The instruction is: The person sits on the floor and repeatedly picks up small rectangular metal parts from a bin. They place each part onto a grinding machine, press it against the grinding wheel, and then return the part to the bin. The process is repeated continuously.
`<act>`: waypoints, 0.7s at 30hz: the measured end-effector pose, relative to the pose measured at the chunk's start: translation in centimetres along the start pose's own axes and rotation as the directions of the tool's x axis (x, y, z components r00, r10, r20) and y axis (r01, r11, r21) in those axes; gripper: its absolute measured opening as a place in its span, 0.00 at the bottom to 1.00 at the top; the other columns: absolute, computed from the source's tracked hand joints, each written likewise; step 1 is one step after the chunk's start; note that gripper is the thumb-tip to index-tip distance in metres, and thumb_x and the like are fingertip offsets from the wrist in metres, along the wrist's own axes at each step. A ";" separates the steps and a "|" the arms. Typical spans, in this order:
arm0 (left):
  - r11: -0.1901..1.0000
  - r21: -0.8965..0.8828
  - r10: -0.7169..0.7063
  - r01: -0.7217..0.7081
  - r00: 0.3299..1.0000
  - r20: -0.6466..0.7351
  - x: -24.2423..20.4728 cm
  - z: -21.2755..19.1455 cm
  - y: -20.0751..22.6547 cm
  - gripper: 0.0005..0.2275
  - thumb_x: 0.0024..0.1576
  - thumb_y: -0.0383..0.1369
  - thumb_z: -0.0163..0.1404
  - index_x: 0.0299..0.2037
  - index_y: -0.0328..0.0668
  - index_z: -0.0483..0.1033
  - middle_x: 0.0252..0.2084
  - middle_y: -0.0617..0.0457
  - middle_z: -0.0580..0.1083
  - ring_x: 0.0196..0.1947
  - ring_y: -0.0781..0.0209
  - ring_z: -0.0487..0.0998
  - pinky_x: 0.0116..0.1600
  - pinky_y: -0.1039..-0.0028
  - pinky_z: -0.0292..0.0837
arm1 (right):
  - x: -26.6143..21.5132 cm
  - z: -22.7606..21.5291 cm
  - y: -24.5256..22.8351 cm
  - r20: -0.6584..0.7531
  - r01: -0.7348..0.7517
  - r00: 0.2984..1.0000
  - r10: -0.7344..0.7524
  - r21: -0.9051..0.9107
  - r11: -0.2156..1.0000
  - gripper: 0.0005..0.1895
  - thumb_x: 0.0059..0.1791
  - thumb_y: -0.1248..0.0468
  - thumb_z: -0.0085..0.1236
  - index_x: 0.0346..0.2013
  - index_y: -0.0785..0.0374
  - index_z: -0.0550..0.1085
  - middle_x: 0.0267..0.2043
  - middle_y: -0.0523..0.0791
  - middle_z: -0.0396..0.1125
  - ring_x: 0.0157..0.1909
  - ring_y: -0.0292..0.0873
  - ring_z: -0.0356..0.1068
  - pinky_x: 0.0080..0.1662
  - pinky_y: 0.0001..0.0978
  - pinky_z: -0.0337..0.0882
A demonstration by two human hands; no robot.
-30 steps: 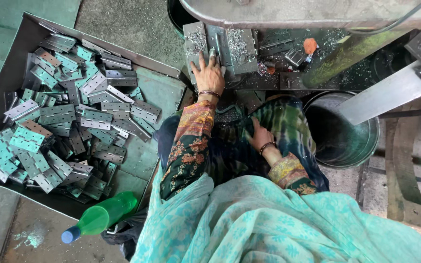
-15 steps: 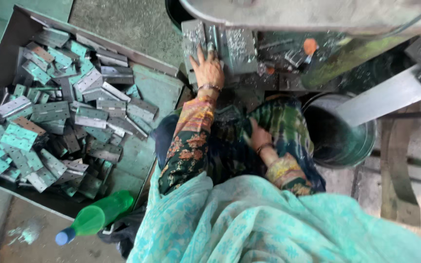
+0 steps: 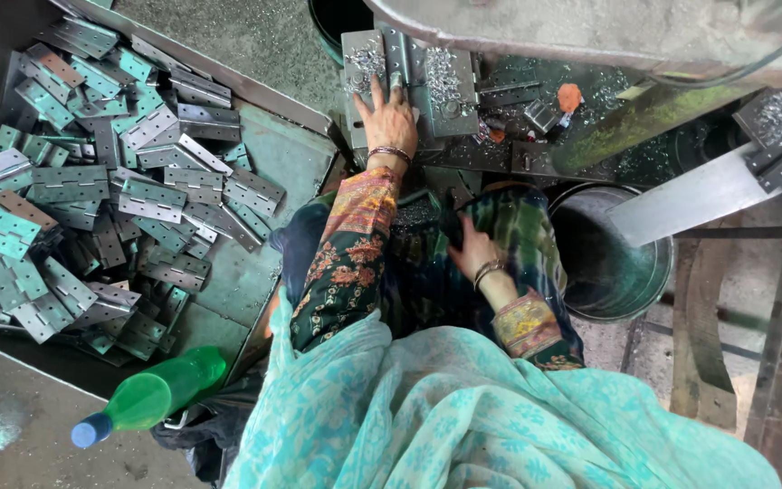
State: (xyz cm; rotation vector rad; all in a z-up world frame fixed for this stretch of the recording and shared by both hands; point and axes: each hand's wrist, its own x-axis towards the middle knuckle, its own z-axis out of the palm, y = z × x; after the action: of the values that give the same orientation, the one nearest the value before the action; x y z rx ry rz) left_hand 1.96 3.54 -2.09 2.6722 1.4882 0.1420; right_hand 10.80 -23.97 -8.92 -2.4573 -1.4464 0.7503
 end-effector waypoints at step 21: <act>0.866 -0.473 -0.290 0.163 0.934 -0.208 -7.8 -4.9 -12.8 0.19 0.60 0.48 0.54 0.57 0.52 0.77 0.65 0.56 0.70 0.68 0.45 0.64 0.64 0.52 0.68 | -0.1 -4.7 -2.2 0.022 0.080 0.997 -0.078 -0.129 0.988 0.42 0.46 0.50 0.62 0.71 0.56 0.58 0.47 0.67 0.71 0.50 0.69 0.72 0.53 0.57 0.73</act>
State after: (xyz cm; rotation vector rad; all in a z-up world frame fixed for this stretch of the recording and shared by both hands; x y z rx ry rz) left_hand -13.56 3.73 0.99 2.1523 1.5916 0.7675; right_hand 11.47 -22.50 -3.98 -2.4758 -1.6376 0.6833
